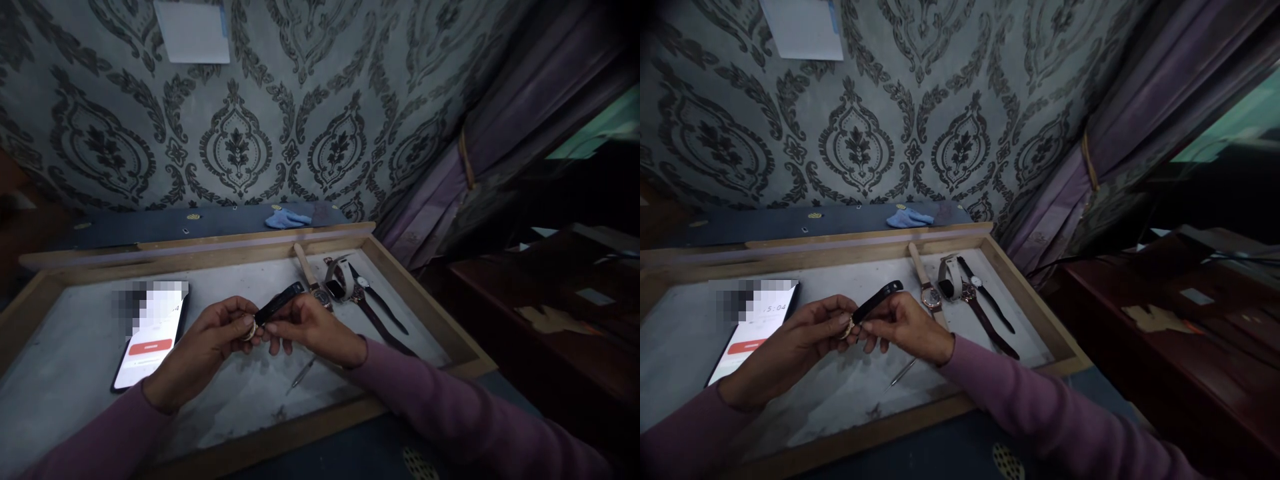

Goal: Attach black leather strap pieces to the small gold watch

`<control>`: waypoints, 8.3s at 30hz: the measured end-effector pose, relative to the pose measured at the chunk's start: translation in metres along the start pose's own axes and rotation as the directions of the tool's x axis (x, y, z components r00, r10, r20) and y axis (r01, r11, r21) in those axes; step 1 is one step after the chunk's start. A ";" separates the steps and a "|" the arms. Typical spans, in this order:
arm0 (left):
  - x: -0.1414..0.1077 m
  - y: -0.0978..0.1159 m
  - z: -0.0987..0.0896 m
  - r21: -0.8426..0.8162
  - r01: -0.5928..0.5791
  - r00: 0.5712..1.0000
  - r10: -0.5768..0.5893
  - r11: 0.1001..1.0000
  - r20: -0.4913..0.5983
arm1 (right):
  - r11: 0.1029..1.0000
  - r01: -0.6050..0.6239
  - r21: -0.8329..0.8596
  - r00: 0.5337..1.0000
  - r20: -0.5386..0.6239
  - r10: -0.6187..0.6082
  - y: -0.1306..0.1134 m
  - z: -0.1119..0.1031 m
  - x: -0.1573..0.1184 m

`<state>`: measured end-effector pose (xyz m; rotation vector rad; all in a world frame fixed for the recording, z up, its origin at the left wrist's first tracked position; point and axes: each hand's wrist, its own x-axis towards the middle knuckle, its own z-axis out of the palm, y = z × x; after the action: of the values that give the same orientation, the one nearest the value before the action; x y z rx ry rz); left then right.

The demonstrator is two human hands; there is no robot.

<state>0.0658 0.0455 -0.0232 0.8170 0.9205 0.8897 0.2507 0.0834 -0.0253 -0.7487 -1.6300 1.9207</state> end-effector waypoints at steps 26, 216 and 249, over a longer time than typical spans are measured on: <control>0.000 -0.001 0.004 0.051 -0.109 0.994 0.109 0.993 0.002 | 0.937 -0.015 0.349 0.986 -0.152 0.072 0.010 0.008 0.007; 0.001 0.003 -0.001 0.275 -0.169 0.984 0.146 0.946 0.104 | 0.999 0.004 0.045 0.961 -0.277 0.009 0.007 0.002 0.001; 0.007 0.000 0.009 0.195 0.002 1.000 -0.006 0.981 0.019 | 0.999 0.033 -0.013 0.993 -0.117 -0.034 0.013 0.004 0.003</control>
<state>0.0757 0.0500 -0.0220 0.9899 1.0031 0.7948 0.2455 0.0809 -0.0378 -0.8178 -1.5726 1.8108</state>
